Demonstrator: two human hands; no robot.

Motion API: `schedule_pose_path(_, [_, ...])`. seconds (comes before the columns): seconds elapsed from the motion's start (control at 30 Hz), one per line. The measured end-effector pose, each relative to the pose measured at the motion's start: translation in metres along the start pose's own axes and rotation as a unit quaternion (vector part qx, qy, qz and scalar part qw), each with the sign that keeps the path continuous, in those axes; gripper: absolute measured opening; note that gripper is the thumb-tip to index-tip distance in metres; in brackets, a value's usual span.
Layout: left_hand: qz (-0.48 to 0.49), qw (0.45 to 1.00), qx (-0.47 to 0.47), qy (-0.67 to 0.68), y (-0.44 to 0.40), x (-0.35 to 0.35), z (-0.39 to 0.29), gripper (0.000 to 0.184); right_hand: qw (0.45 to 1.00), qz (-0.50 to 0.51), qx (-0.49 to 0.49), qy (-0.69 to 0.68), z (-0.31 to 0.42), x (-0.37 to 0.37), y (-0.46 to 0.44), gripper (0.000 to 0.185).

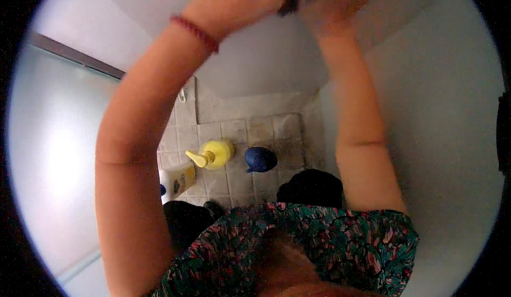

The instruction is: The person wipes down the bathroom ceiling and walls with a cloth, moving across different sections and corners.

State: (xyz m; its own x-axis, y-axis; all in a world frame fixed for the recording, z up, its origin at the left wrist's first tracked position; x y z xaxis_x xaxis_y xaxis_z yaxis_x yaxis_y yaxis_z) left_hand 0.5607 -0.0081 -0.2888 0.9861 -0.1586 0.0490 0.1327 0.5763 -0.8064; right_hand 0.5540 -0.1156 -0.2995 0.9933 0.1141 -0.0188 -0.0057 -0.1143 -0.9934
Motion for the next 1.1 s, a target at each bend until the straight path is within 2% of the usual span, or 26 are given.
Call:
schedule_pose_path(0.03, [0.288,0.948,-0.052,0.125,-0.021,-0.009,-0.002,0.046,0.975,0.181,0.13,-0.008,-0.019,0.025,0.005,0.067])
schedule_pose_path(0.07, [0.267,0.952,-0.045,0.14,0.019,0.009,-0.015,0.031,0.974,0.185,0.132,-0.002,-0.026,0.04,0.048,0.067])
schedule_pose_path(0.1, [0.265,0.945,-0.021,0.188,0.03,0.004,-0.019,0.033,0.947,0.089,0.139,-0.274,-0.021,0.051,0.092,0.069])
schedule_pose_path(0.13, [0.264,0.934,0.004,0.24,0.04,-0.004,-0.026,0.037,0.843,-0.013,0.138,-0.52,-0.022,0.049,0.11,0.071])
schedule_pose_path(0.17, [0.291,0.899,-0.03,0.325,0.065,-0.001,-0.035,0.043,0.914,0.089,0.061,-0.39,-0.003,0.029,0.105,0.071])
schedule_pose_path(0.2, [0.289,0.896,-0.03,0.335,0.082,-0.002,-0.04,0.043,0.95,0.188,-0.024,-0.248,0.018,0.014,0.099,0.07])
schedule_pose_path(0.23, [0.336,0.874,-0.019,0.351,0.099,0.0,-0.048,0.05,0.951,0.193,-0.023,-0.242,0.019,0.013,0.112,0.07])
schedule_pose_path(0.3, [0.378,0.85,-0.012,0.368,0.135,0.002,-0.059,0.058,0.879,0.375,0.144,-0.256,0.013,0.03,0.192,0.064])
schedule_pose_path(0.33, [0.439,0.808,0.051,0.39,0.163,0.013,-0.076,0.063,0.879,0.377,0.145,-0.253,0.016,0.026,0.214,0.064])
schedule_pose_path(0.37, [0.493,0.761,0.112,0.406,0.187,0.017,-0.091,0.07,0.884,0.444,-0.003,-0.145,0.034,0.02,0.234,0.06])
schedule_pose_path(0.4, [0.488,0.765,0.107,0.406,0.196,0.014,-0.094,0.07,0.856,0.493,-0.153,-0.03,0.052,0.013,0.239,0.057])
schedule_pose_path(0.43, [0.5,0.753,0.116,0.411,0.207,0.011,-0.099,0.073,0.856,0.492,-0.156,-0.026,0.061,0.005,0.236,0.057])
schedule_pose_path(0.5, [0.513,0.74,0.125,0.416,0.196,0.01,-0.095,0.076,0.826,0.552,0.029,-0.109,0.068,0.003,0.225,0.057])
schedule_pose_path(0.53, [0.624,0.668,0.098,0.393,0.195,0.017,-0.093,0.077,0.828,0.549,0.029,-0.109,0.076,0.002,0.213,0.057])
schedule_pose_path(0.57, [0.724,0.583,0.072,0.362,0.201,0.027,-0.09,0.078,0.811,0.555,0.107,-0.155,0.077,0.009,0.202,0.058])
schedule_pose_path(0.6, [0.724,0.585,0.073,0.358,0.205,0.031,-0.088,0.078,0.786,0.556,0.181,-0.2,0.079,0.013,0.197,0.058])
schedule_pose_path(0.63, [0.679,0.634,0.084,0.361,0.203,0.037,-0.09,0.078,0.787,0.553,0.185,-0.199,0.081,0.019,0.2,0.058])
schedule_pose_path(0.67, [0.631,0.679,0.096,0.363,0.197,0.043,-0.096,0.078,0.816,0.487,0.227,-0.214,0.075,0.023,0.205,0.06])
schedule_pose_path(0.73, [0.455,0.807,0.152,0.345,0.148,0.048,-0.115,0.062,0.845,0.369,0.305,-0.241,0.04,0.025,0.212,0.062])
schedule_pose_path(0.8, [0.603,0.728,0.106,0.309,0.079,0.073,-0.098,0.063,0.863,0.297,0.325,-0.249,0.005,0.043,0.166,0.064])
schedule_pose_path(0.87, [0.424,0.838,0.033,0.343,0.006,0.083,-0.066,0.061,0.876,0.243,0.336,-0.247,-0.041,0.061,0.102,0.063])
schedule_pose_path(0.9, [0.432,0.833,0.033,0.346,-0.006,0.095,-0.06,0.061,0.876,0.216,0.353,-0.247,-0.053,0.072,0.086,0.06])
schedule_pose_path(0.97, [0.244,0.928,0.105,0.262,-0.036,0.075,-0.05,0.05,0.88,0.192,0.357,-0.247,-0.044,0.076,0.099,0.054])
schedule_pose_path(1.0, [0.24,0.929,0.113,0.259,-0.04,0.064,-0.065,0.05,0.881,0.159,0.373,-0.244,-0.053,0.064,0.11,0.049])
schedule_pose_path(1.03, [0.274,0.919,0.111,0.261,-0.01,0.085,-0.039,0.052,0.887,0.165,0.361,-0.236,-0.02,0.091,0.108,0.049])
schedule_pose_path(1.1, [0.308,0.907,0.12,0.26,0.036,0.11,-0.041,0.054,0.832,0.14,0.443,-0.304,0.015,0.108,0.121,0.039])
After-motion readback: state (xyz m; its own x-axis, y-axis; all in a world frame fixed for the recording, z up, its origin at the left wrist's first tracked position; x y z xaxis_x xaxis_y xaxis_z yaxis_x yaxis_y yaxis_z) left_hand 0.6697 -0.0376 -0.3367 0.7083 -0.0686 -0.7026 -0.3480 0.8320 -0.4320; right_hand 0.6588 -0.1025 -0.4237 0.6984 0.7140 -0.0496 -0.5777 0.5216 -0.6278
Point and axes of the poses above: each hand's wrist, its own y-axis away from the middle knuckle, its own x-axis out of the palm, z = x × y, the point moved 7 cm from there along -y, towards the middle knuckle, and after that the axes turned 6 degrees about -x, right-handed, at the moved point
